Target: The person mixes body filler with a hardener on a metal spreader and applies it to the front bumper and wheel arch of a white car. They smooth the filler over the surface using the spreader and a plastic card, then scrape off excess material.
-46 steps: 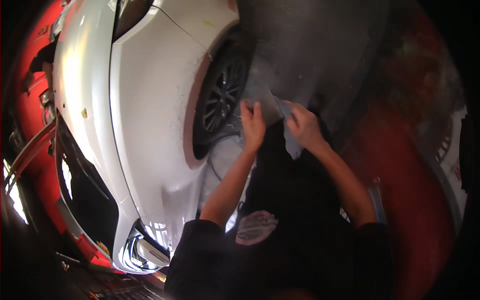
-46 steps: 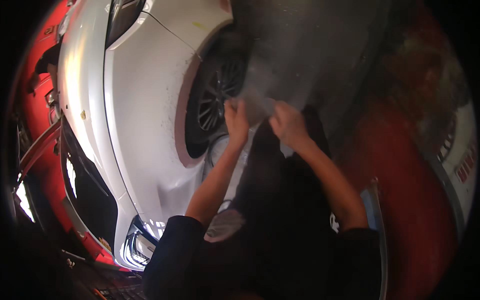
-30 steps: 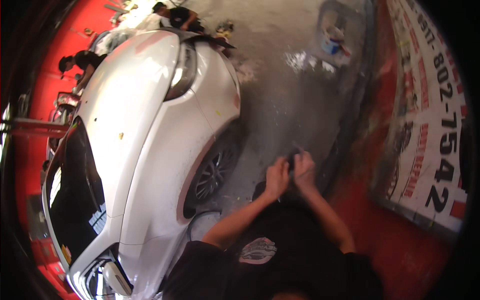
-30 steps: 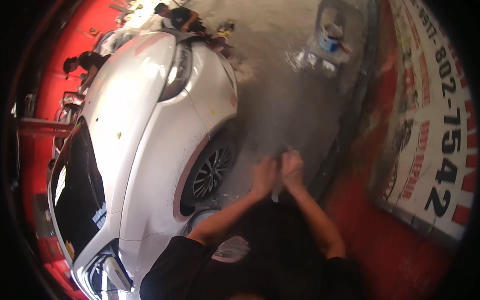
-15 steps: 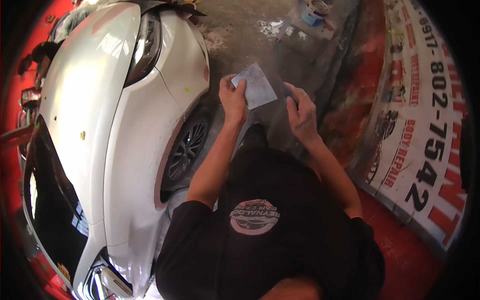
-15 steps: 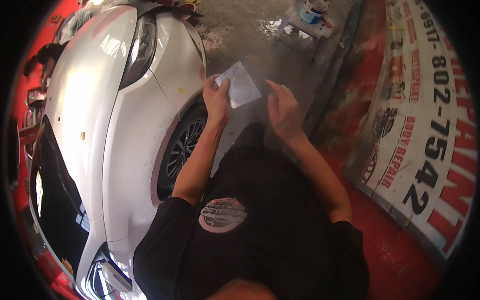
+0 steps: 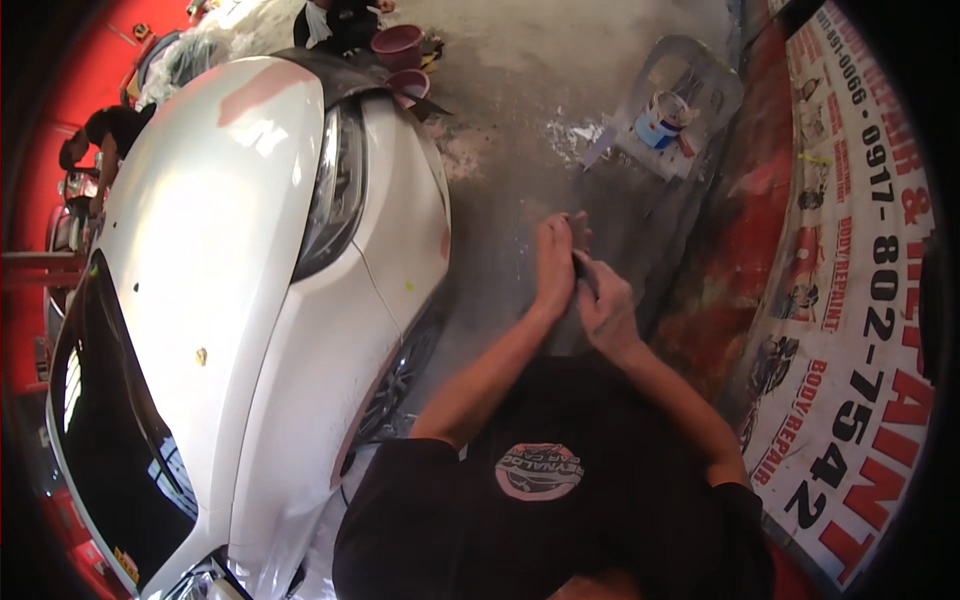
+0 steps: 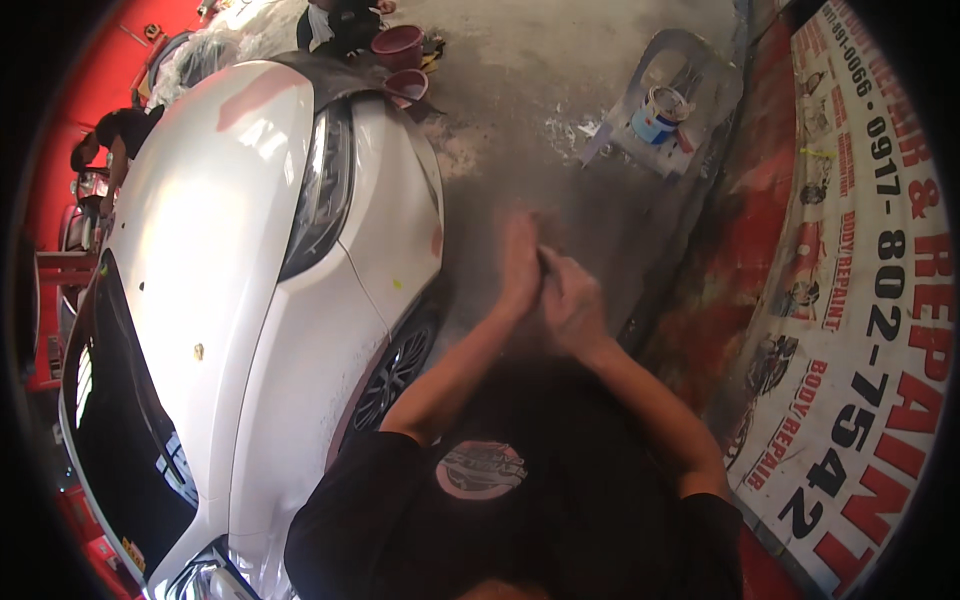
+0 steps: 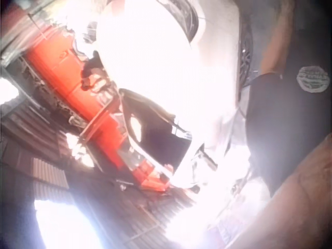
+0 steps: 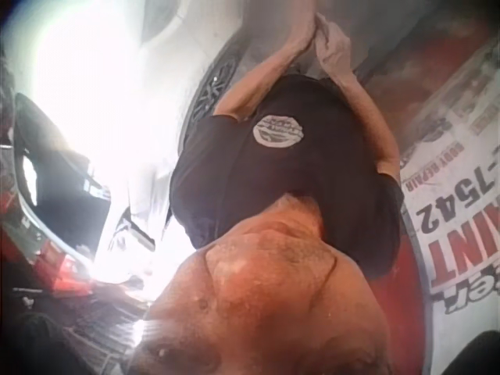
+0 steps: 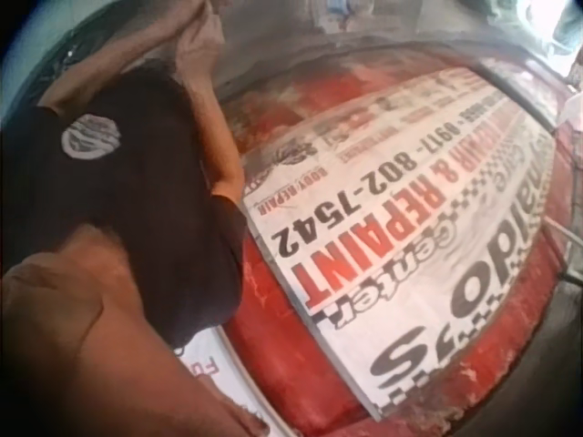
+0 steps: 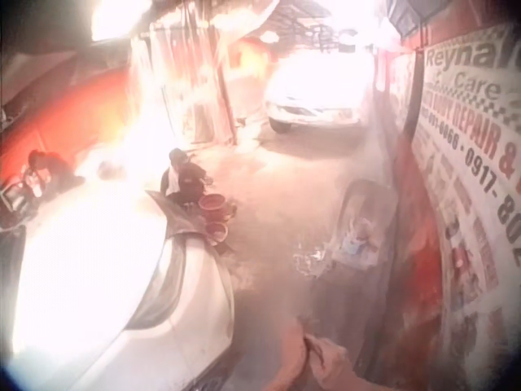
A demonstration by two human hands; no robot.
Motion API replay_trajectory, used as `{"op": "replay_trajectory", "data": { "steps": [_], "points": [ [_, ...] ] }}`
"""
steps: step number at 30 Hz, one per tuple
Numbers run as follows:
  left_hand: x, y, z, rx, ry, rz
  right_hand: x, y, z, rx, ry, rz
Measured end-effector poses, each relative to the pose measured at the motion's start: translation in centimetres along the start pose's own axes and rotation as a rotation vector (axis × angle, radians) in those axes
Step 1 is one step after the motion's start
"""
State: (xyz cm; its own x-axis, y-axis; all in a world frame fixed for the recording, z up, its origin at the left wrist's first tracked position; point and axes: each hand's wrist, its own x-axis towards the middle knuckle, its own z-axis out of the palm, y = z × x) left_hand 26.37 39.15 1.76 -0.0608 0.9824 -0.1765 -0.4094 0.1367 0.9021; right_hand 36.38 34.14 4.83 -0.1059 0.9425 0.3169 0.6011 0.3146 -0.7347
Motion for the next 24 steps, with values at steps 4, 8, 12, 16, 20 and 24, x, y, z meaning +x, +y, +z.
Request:
{"op": "replay_trajectory", "data": {
  "steps": [4,8,12,16,20,24],
  "points": [
    [2.1,-4.5,2.2,0.46,-0.128,0.319,6.2,4.6,-2.4,-0.039,0.053,0.21],
    [6.0,-1.5,2.7,0.161,-0.082,-0.051,5.9,2.5,-3.3,0.165,0.071,0.099],
    [6.6,-4.2,6.7,0.275,-0.168,-0.001,9.9,10.8,-4.5,-0.037,0.113,0.215],
    [6.4,-5.7,11.6,0.626,-0.292,-0.01,15.2,23.2,-9.5,-0.041,0.127,0.316],
    [10.8,-8.5,10.9,-0.024,0.0,-0.32,14.5,29.0,-16.3,0.259,0.173,0.443],
    [12.3,-9.6,9.0,-0.202,0.104,-0.752,11.0,33.3,-20.6,0.313,-0.034,0.412]
  ]
}}
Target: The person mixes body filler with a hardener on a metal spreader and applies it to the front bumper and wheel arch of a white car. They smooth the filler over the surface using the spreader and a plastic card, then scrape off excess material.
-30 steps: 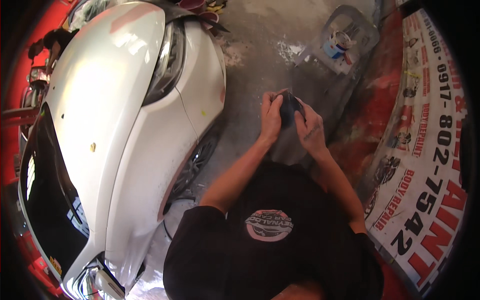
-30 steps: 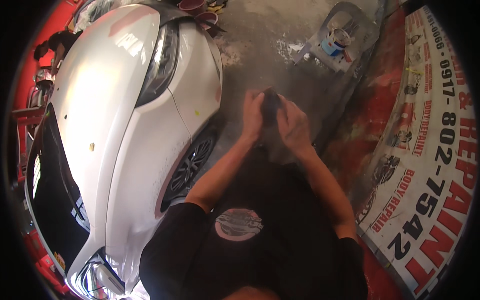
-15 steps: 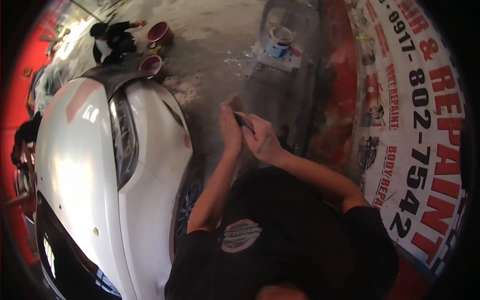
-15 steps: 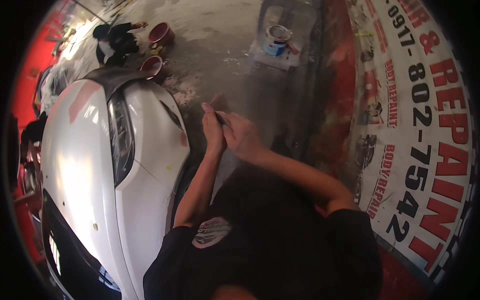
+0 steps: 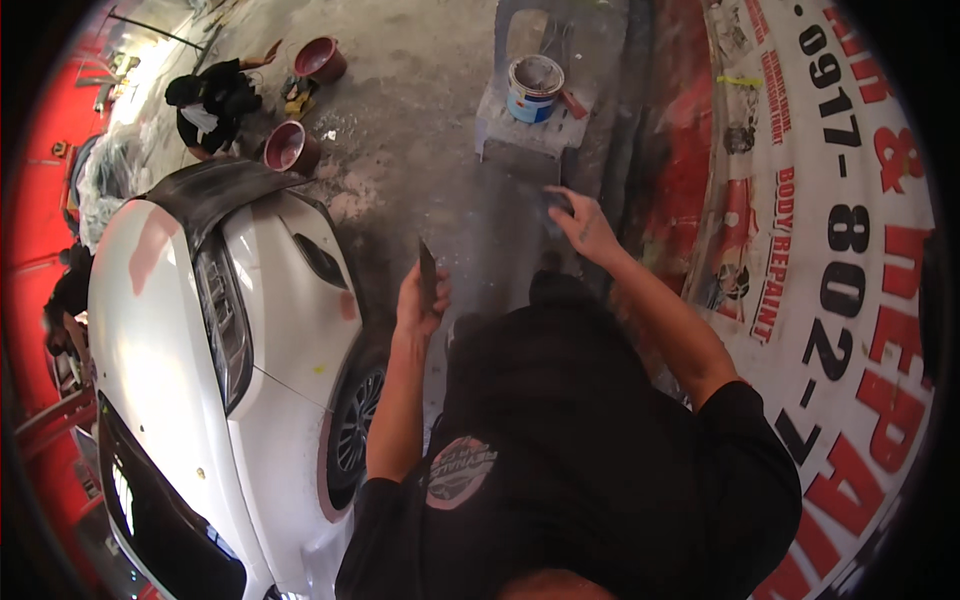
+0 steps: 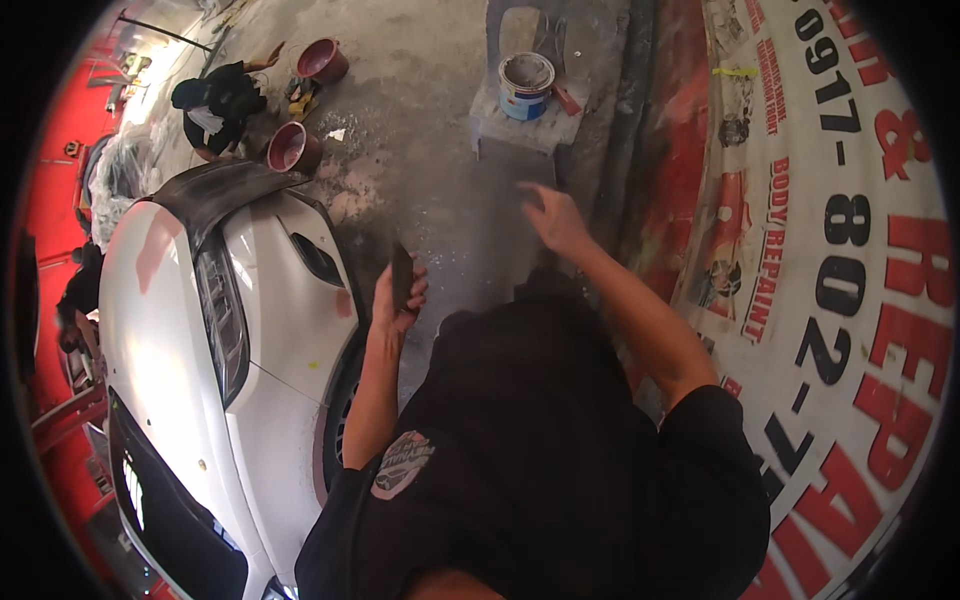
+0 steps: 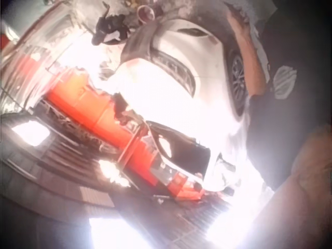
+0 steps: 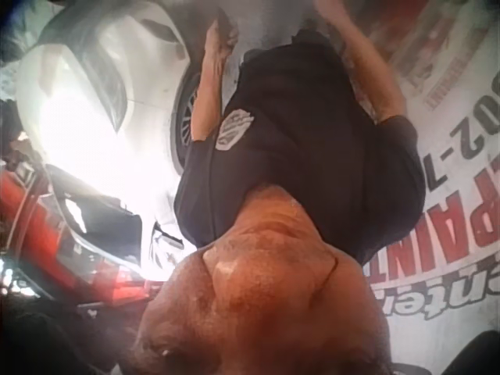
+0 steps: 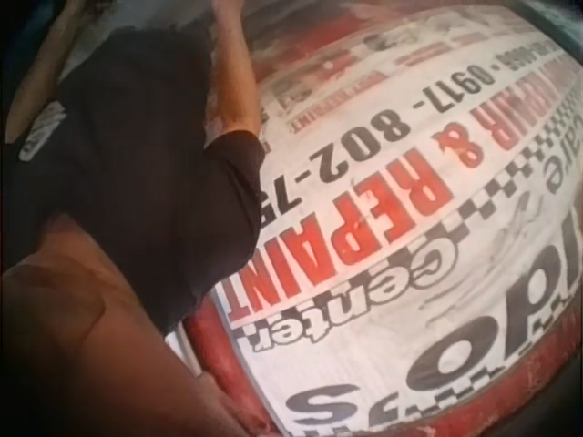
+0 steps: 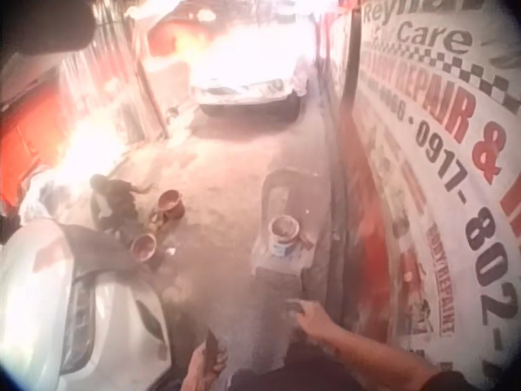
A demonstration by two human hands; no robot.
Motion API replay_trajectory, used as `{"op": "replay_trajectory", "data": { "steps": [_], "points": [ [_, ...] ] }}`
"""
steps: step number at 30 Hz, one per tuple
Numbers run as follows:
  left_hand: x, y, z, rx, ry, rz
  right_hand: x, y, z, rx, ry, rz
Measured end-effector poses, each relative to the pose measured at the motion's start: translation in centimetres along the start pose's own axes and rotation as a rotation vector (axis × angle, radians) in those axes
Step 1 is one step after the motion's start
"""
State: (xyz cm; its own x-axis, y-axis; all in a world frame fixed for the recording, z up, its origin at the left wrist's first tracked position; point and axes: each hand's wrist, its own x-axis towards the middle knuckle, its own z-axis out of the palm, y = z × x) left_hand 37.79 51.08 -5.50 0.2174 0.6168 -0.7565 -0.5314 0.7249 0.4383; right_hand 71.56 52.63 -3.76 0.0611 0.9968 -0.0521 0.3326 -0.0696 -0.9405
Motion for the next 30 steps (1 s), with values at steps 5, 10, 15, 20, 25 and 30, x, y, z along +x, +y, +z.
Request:
{"op": "replay_trajectory", "data": {
  "steps": [5,10,15,20,25,30],
  "points": [
    [4.8,-11.0,-9.5,1.245,0.144,0.313,-5.3,12.3,-4.8,0.356,-0.558,0.701],
    [5.2,-10.6,-9.7,1.21,0.282,0.025,-16.3,24.8,-11.0,0.554,-0.502,1.365],
    [9.3,-11.3,-15.6,0.444,0.325,-0.357,-12.4,21.7,-7.3,-0.583,-0.6,0.796],
    [12.9,-2.1,-6.0,1.167,0.099,-0.11,4.1,14.5,-6.3,0.008,-0.267,0.203],
    [15.6,6.0,-0.7,1.51,0.203,0.437,15.3,8.8,-6.6,0.136,0.167,0.301],
    [21.9,15.2,3.7,0.421,0.025,0.249,18.4,6.4,-2.2,0.686,0.259,0.563]
  ]
}}
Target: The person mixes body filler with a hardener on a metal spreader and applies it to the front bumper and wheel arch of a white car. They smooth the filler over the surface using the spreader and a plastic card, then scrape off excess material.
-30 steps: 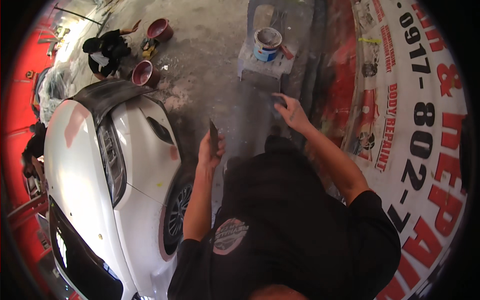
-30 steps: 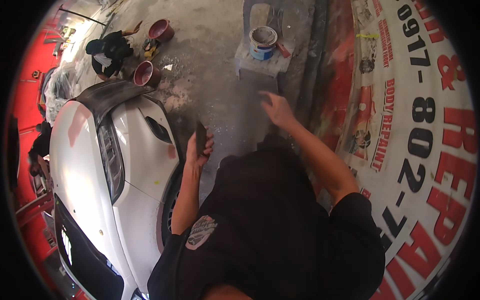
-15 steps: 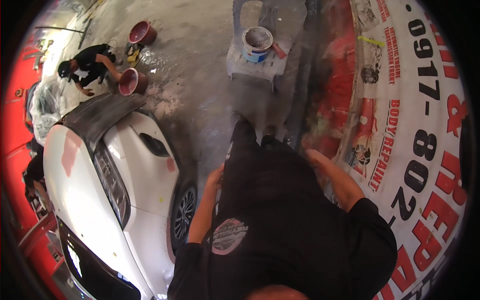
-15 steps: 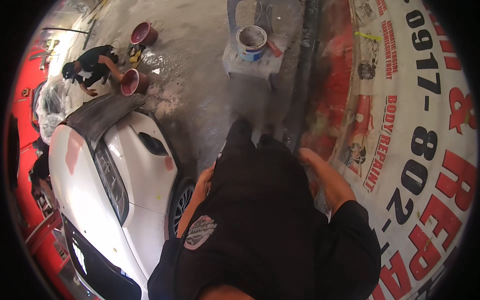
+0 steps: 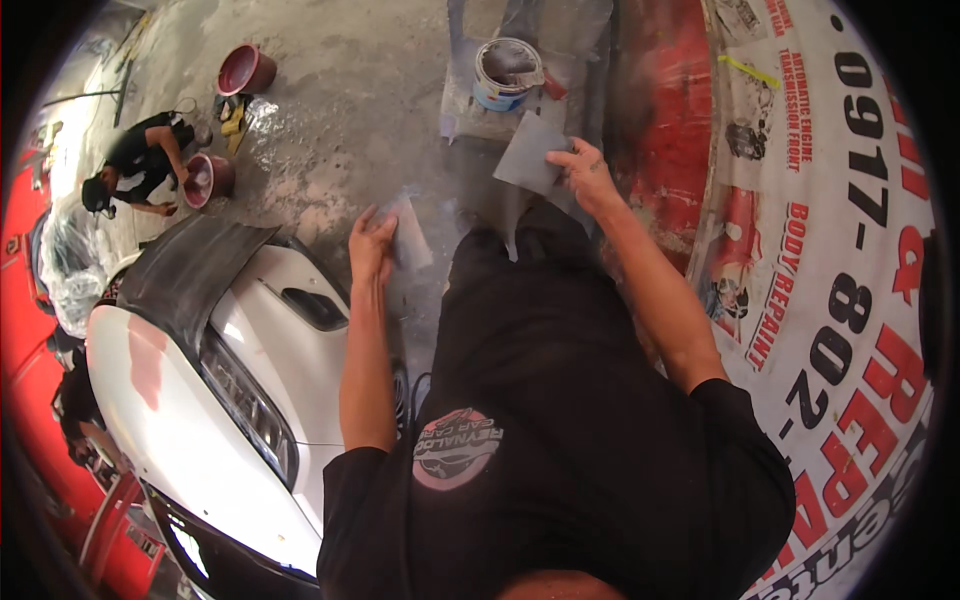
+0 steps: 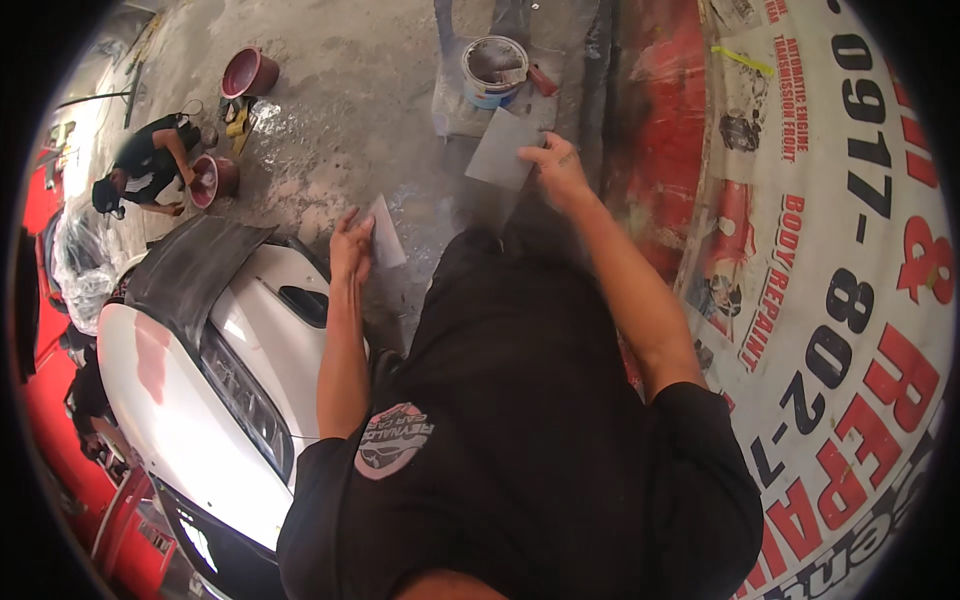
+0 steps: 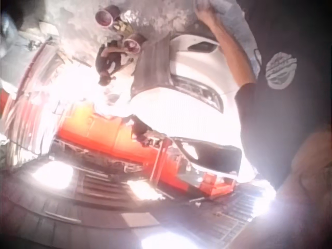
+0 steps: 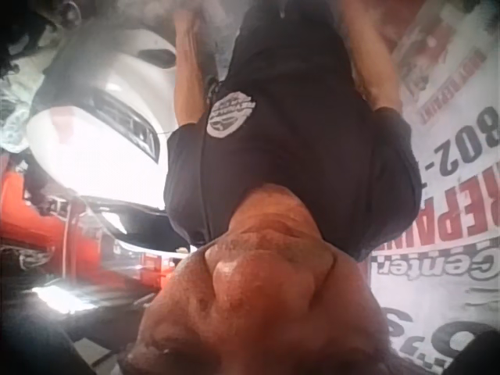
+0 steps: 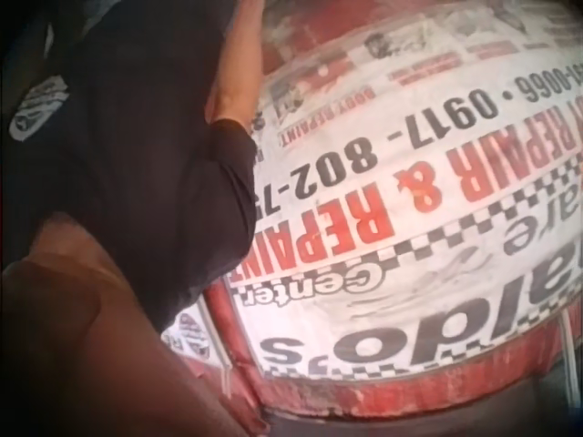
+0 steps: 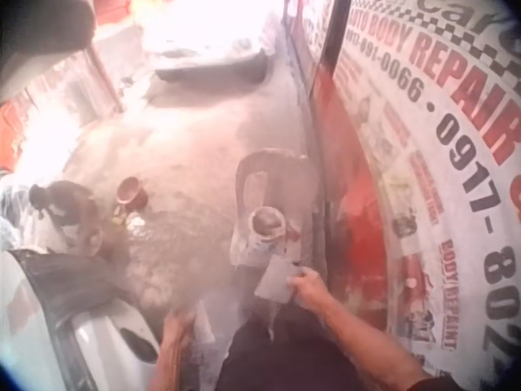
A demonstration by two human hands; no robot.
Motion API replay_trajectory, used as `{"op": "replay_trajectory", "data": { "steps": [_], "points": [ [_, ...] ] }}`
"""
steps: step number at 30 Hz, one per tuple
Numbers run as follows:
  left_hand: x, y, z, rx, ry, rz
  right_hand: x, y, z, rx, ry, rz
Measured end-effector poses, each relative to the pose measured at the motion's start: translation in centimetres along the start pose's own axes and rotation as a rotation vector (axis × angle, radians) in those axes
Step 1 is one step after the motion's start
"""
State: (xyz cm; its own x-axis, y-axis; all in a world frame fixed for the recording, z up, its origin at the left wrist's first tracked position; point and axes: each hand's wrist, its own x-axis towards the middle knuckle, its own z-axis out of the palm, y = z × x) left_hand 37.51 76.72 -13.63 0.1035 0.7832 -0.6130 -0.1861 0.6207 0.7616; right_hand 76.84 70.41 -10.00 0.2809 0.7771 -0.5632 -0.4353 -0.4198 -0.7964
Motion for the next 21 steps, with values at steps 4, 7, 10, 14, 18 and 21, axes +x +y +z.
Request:
{"op": "replay_trajectory", "data": {
  "steps": [4,7,10,14,18,21],
  "points": [
    [-0.1,-0.3,7.3,-0.369,-0.234,-0.179,1.3,0.6,3.7,0.321,-0.099,0.142],
    [-1.7,-1.1,13.1,-0.475,-0.357,-0.264,3.1,1.2,5.9,0.399,-0.106,0.152],
    [-1.2,0.3,15.8,-0.473,-0.367,-0.309,4.9,2.6,6.7,0.3,-0.13,0.211],
    [2.2,1.2,17.7,-0.442,-0.055,-0.224,5.7,3.4,8.0,-0.249,-0.142,0.192],
    [5.9,1.0,16.7,-0.247,0.087,-0.11,7.0,4.5,6.0,-0.289,-0.546,-0.003],
    [6.3,1.6,15.0,0.209,0.209,-0.039,10.4,5.0,1.2,-0.363,-0.02,0.069]
  ]
}}
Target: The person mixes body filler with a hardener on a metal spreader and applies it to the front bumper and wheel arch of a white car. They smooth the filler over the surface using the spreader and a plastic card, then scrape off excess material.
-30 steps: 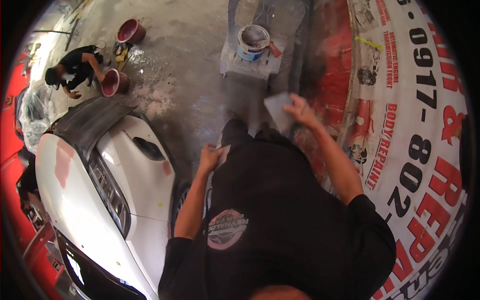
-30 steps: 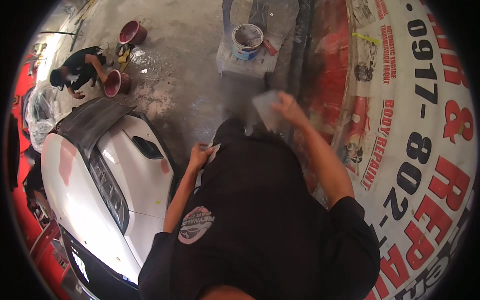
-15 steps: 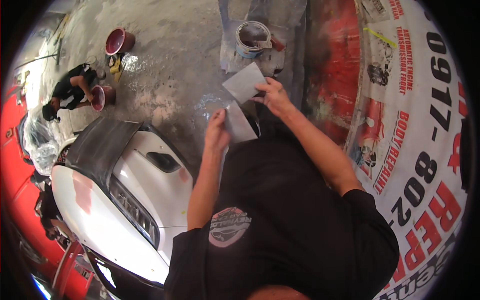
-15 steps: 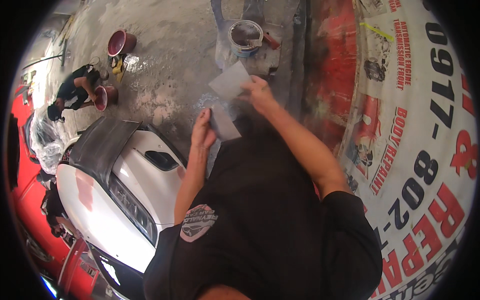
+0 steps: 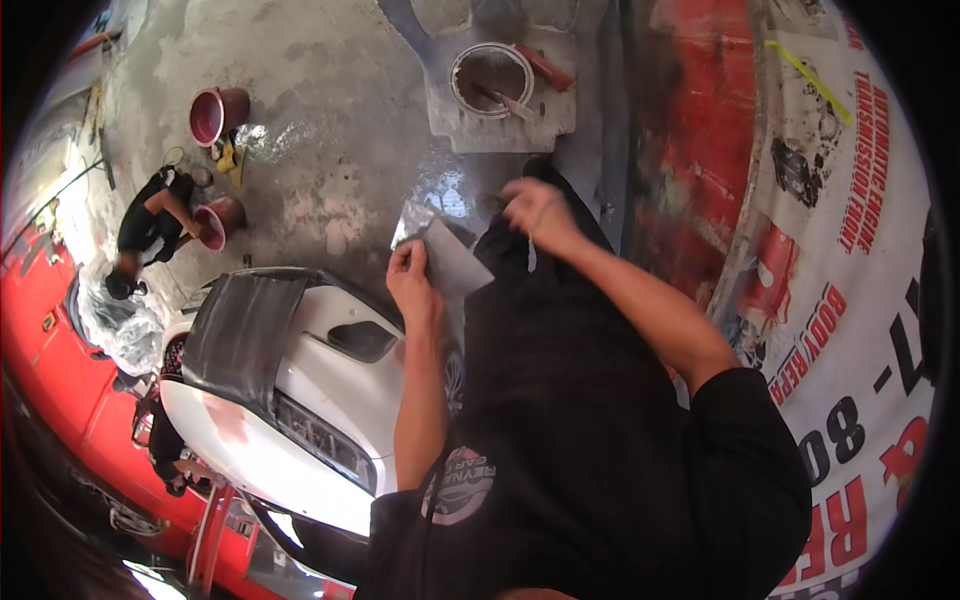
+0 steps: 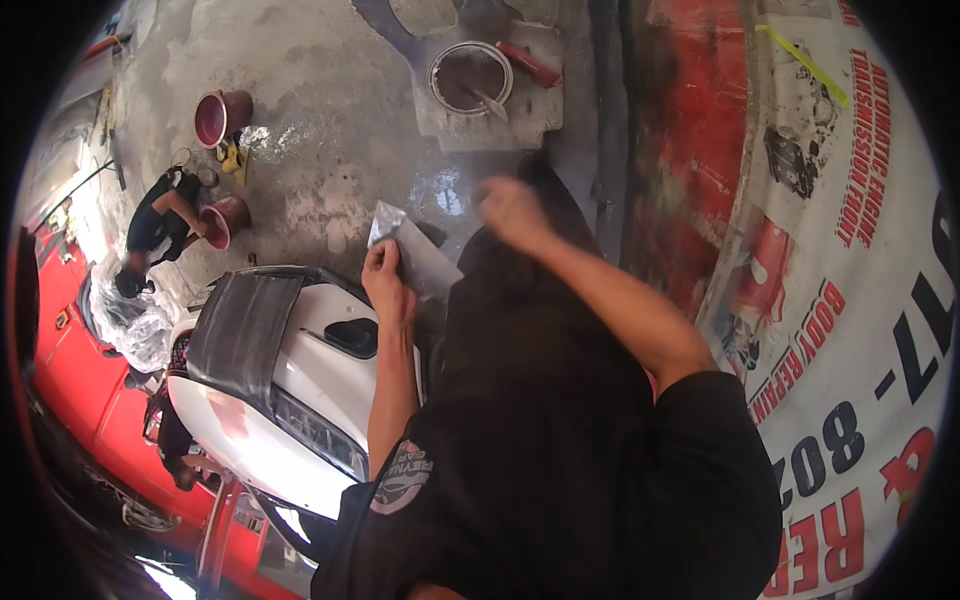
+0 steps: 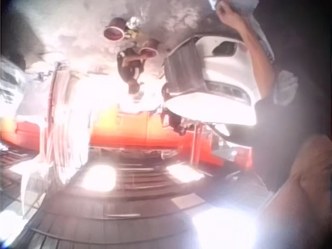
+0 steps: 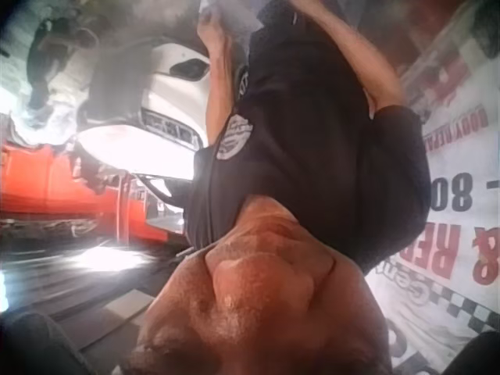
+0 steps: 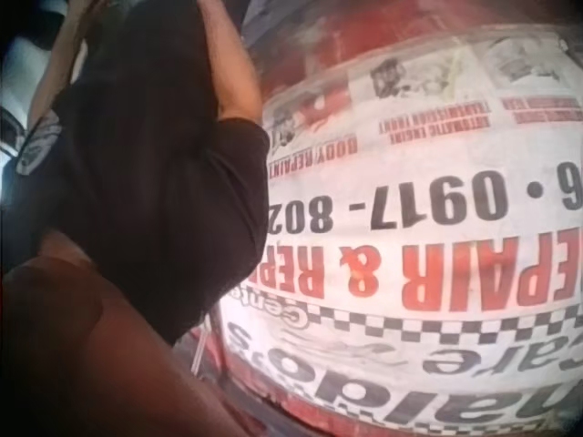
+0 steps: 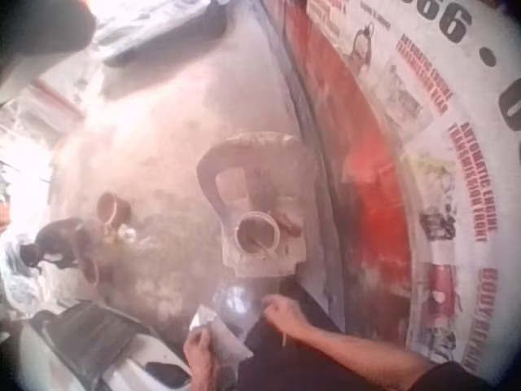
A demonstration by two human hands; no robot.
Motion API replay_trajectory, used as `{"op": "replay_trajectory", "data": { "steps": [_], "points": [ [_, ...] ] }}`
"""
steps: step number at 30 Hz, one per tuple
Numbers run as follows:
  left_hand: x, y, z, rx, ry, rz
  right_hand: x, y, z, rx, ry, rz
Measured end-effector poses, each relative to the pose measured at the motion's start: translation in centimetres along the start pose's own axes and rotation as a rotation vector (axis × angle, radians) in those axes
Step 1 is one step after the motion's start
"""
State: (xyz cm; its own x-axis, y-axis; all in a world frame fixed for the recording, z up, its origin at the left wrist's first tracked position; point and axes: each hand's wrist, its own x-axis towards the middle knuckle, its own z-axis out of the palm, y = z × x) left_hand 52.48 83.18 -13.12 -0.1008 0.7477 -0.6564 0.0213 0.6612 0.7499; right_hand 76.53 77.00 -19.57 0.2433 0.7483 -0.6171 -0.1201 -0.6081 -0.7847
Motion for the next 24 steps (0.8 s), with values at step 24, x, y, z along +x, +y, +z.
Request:
{"op": "replay_trajectory", "data": {
  "steps": [24],
  "points": [
    [9.3,-6.9,-9.5,0.495,-0.404,-0.108,7.3,-7.1,-0.5,-0.658,0.378,-0.593]
  ]
}}
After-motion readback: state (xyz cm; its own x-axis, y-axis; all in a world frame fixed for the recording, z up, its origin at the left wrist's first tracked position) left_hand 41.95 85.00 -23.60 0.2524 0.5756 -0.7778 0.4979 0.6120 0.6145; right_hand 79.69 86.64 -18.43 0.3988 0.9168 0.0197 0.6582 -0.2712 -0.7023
